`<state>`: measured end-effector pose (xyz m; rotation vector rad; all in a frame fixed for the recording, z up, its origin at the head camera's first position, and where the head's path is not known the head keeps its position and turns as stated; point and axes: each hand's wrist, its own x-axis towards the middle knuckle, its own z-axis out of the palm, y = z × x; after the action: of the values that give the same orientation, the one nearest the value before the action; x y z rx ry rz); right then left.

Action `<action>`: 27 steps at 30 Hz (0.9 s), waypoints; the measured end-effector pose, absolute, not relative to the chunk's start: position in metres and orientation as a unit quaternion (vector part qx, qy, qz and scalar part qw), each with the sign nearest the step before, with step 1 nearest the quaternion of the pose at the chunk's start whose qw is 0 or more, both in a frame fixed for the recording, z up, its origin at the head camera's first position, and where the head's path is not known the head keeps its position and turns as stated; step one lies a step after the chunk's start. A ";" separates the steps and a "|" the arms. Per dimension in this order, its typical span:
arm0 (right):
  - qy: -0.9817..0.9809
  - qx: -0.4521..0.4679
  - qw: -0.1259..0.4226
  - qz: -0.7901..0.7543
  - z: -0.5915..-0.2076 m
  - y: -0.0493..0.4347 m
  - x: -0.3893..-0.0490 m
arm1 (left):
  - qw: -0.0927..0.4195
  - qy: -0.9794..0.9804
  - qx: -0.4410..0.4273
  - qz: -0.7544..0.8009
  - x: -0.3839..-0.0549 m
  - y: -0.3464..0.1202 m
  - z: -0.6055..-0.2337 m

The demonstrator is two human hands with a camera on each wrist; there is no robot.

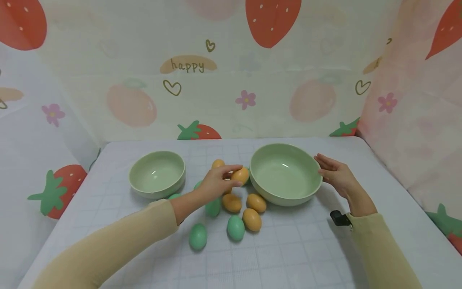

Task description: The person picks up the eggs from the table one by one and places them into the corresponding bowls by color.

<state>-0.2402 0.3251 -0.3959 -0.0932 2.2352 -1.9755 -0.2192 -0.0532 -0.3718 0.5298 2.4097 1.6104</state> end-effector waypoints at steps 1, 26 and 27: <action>0.748 -0.030 0.078 -0.659 -0.396 0.325 -0.240 | 0.103 0.811 0.177 0.549 -0.220 -0.052 -0.372; 0.734 -0.049 0.085 -0.672 -0.396 0.327 -0.239 | 0.119 0.803 0.158 0.562 -0.235 -0.016 -0.370; 0.734 -0.048 0.085 -0.672 -0.396 0.327 -0.240 | 0.117 0.805 0.160 0.560 -0.236 -0.015 -0.370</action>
<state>-0.2396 0.3271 -0.3957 -0.1446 2.1899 -2.0031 -0.2359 -0.0147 -0.3699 0.4673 2.3547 1.6382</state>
